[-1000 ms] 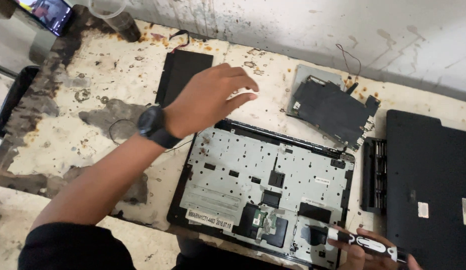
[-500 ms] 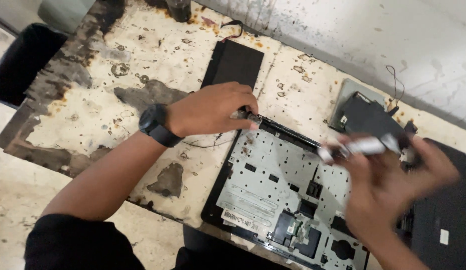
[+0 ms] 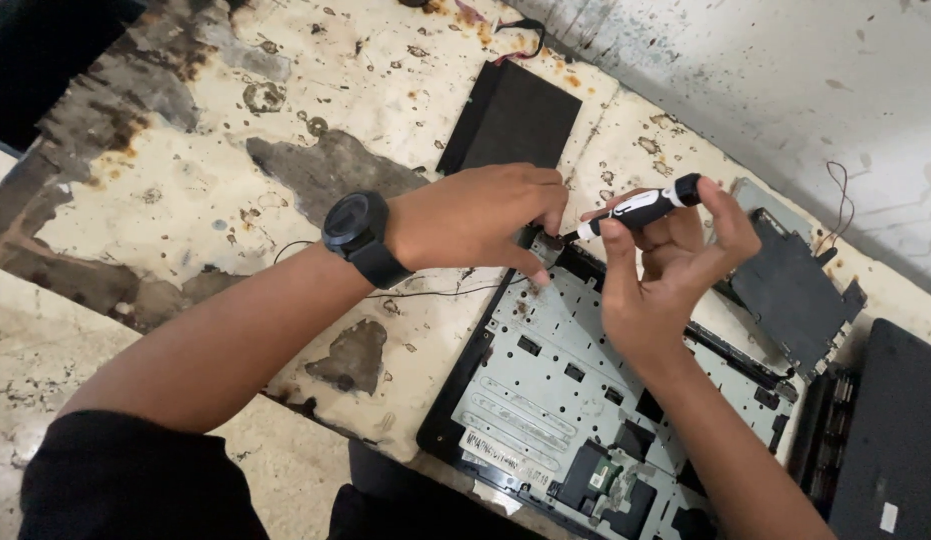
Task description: The person uses a screwdriver to remove screws from the bottom case of a laptop, detaches the motherboard, and then removes the keyboard assembly. The removed components are placed on the workbench.
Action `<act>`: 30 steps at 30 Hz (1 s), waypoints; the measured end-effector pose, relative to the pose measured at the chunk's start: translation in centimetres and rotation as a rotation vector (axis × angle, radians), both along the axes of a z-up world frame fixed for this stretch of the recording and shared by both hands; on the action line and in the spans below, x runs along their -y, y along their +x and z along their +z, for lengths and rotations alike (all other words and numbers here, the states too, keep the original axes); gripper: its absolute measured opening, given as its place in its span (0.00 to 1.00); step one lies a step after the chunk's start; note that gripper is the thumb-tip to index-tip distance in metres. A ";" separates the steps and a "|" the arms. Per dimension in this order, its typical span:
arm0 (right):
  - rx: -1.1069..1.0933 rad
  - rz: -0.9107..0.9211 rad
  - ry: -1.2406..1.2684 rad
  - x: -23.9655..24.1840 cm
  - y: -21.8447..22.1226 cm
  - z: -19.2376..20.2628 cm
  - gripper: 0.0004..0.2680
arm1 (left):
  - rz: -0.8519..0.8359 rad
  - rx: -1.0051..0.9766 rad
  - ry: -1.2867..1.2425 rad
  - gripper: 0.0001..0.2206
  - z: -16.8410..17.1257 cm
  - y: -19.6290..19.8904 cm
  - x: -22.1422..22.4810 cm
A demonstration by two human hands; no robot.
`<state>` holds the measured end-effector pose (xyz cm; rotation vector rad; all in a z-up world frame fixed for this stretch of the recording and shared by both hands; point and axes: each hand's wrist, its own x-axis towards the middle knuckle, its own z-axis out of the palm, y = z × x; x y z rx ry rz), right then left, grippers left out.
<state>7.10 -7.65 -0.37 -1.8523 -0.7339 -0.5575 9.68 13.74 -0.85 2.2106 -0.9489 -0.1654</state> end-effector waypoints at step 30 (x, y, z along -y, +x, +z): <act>0.009 0.175 -0.108 1.0 0.9 0.3 0.21 | 0.017 0.022 0.043 0.18 0.9 -0.6 -0.1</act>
